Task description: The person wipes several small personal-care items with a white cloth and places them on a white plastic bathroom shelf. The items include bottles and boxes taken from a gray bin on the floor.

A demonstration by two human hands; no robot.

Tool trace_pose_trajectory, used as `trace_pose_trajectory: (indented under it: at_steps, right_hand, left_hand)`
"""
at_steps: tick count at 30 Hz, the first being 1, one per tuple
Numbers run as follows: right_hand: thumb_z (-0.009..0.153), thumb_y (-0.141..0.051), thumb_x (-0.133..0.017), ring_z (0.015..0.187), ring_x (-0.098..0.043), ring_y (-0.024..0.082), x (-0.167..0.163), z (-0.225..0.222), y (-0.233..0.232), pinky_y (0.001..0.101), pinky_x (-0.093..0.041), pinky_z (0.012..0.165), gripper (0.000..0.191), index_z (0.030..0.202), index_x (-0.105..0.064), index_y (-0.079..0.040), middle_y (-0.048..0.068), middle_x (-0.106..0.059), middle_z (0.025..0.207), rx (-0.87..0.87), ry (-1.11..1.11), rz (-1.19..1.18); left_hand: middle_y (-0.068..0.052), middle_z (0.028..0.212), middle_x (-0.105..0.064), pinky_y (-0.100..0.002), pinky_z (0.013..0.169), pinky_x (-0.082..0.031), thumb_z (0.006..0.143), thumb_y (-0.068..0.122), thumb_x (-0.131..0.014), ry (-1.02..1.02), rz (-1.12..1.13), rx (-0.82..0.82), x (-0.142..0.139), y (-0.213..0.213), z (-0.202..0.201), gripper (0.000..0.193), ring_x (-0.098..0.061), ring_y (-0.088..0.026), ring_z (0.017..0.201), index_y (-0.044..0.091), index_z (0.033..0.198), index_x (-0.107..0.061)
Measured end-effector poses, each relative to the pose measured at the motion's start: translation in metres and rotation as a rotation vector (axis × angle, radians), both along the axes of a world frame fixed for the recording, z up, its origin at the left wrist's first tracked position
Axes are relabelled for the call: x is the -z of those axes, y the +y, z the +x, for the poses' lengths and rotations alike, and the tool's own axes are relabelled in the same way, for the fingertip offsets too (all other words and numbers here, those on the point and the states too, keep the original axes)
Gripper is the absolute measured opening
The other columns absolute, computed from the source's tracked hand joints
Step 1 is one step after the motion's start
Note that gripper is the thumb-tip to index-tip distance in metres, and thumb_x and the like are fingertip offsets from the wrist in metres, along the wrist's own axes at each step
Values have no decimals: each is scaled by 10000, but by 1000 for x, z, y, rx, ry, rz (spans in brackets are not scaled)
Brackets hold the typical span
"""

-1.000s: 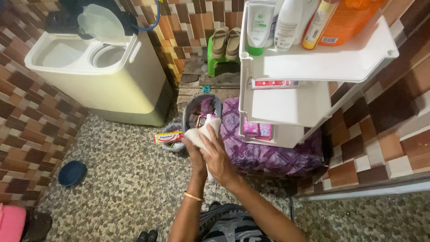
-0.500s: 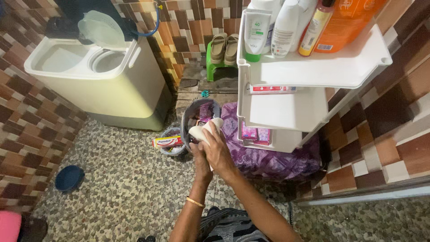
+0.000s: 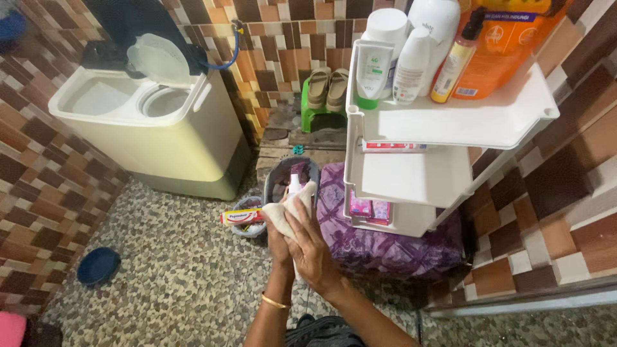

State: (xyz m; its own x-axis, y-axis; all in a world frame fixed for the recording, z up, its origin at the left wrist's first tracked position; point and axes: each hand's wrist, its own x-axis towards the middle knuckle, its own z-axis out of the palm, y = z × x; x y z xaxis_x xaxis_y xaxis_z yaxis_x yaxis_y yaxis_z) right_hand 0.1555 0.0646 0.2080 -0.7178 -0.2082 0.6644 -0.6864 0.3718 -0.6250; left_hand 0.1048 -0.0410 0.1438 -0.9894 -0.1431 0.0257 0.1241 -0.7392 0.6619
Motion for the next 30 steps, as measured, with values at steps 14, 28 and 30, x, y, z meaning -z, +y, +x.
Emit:
trace_pose_trajectory:
  at_steps: [14, 28, 30]
  right_hand:
    - [1059, -225, -469, 1492, -383, 387, 2, -58, 19, 440, -419, 1185, 490, 1481, -463, 23, 232, -266, 1673, -74, -346, -292]
    - [1097, -218, -439, 1573, -269, 418, 12, -3, 6, 541, -271, 1286, 461, 1514, -483, -27, 170, -338, 1672, -12, -4, 9]
    - [1111, -240, -403, 1578, -248, 418, 14, -13, 3, 539, -265, 1290, 468, 1526, -467, -34, 173, -301, 1689, -9, -19, -35]
  left_hand:
    - [-98, 1132, -701, -292, 793, -591, 1032, 291, -576, -47, -64, 64, -16, 29, 8, 448, -692, -147, 938, -46, 1324, -613]
    - [-82, 1153, -679, -285, 770, -616, 1006, 437, -430, -164, -190, -30, 33, 0, -5, 508, -715, -131, 957, 40, 1284, -582]
    - [-71, 1112, -697, -285, 752, -622, 1000, 438, -408, -143, -87, 18, 40, 1, -5, 504, -729, -128, 920, 39, 1240, -601]
